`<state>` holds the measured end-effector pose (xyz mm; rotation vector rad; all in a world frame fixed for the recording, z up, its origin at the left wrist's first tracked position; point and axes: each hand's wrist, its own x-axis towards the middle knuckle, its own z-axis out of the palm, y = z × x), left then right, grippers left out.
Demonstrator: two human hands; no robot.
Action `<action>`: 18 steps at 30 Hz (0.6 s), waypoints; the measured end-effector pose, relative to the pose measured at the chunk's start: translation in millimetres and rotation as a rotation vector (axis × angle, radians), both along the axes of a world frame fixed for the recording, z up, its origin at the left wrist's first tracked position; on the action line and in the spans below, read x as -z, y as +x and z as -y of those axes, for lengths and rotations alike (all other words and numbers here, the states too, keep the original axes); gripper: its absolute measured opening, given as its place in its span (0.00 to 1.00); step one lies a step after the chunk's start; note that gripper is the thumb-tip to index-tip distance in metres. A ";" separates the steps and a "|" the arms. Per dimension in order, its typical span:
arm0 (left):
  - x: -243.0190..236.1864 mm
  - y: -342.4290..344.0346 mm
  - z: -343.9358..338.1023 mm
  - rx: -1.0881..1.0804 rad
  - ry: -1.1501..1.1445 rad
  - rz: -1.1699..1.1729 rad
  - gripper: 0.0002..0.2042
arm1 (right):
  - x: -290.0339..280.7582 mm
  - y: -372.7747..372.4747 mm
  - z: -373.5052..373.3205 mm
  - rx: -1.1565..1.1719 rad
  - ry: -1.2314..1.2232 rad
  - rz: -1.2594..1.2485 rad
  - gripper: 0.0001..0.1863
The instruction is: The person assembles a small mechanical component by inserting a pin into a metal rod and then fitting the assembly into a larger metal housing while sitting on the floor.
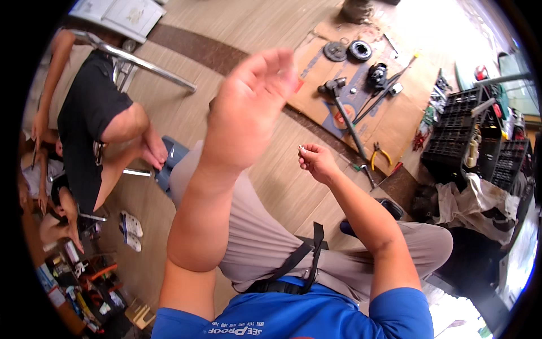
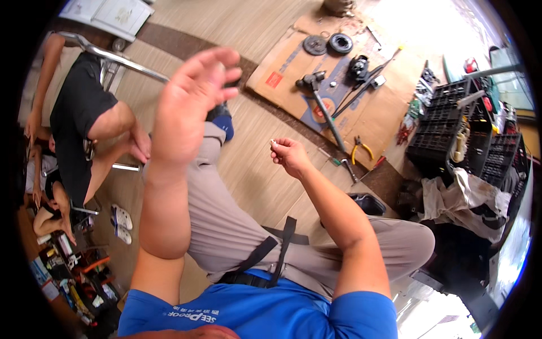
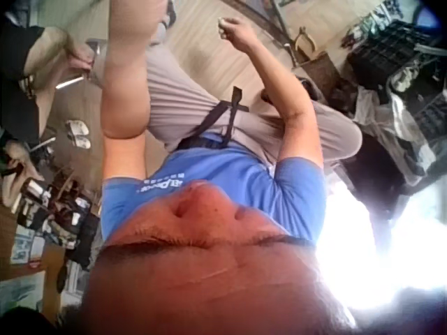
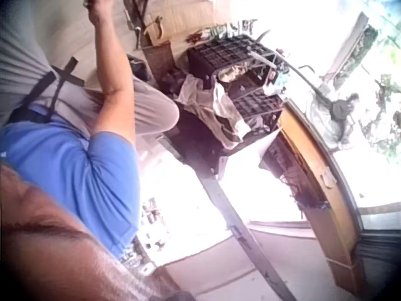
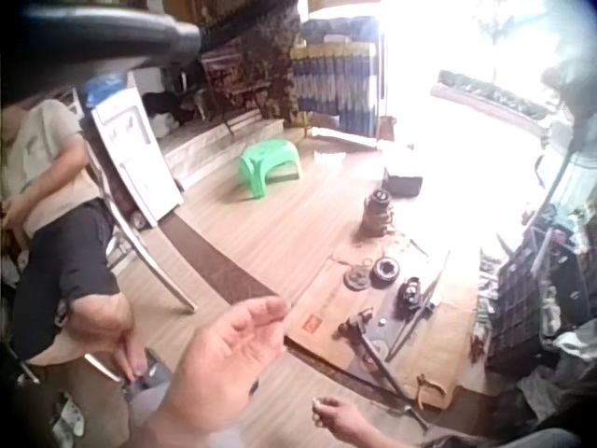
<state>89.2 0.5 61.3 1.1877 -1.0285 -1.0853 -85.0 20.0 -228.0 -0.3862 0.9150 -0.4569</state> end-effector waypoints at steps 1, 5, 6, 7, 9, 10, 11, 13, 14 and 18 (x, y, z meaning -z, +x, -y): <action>1.9 -6.4 0.6 0.053 0.064 0.069 0.16 | -28.9 -9.8 8.2 -0.001 0.004 0.083 0.06; 23.9 -34.2 3.8 0.277 0.133 0.318 0.15 | -129.4 -55.8 26.9 0.039 -0.053 0.314 0.06; 27.2 -42.1 1.8 0.294 0.104 0.319 0.15 | -150.9 -67.0 27.2 0.057 -0.070 0.345 0.06; 30.1 -52.0 -1.7 0.353 0.144 0.301 0.16 | -168.0 -79.7 26.5 0.073 -0.094 0.398 0.06; 39.0 -67.9 -9.8 0.431 0.167 0.291 0.16 | -190.9 -98.4 20.3 0.112 -0.122 0.450 0.06; 43.5 -74.3 -14.9 0.476 0.159 0.190 0.16 | -198.0 -105.6 15.8 0.128 -0.128 0.483 0.06; 45.6 -80.7 -19.8 0.520 0.162 0.091 0.16 | -202.4 -110.7 11.0 0.139 -0.128 0.504 0.07; 44.1 -93.3 -24.9 0.577 0.182 0.001 0.17 | -205.9 -115.7 3.2 0.176 -0.111 0.562 0.08; 45.5 -98.6 -27.5 0.592 0.204 -0.052 0.18 | -203.7 -115.7 1.7 0.190 -0.115 0.581 0.08; 49.9 -103.5 -25.5 0.568 0.214 -0.169 0.18 | -205.3 -109.8 7.1 0.190 -0.157 0.615 0.08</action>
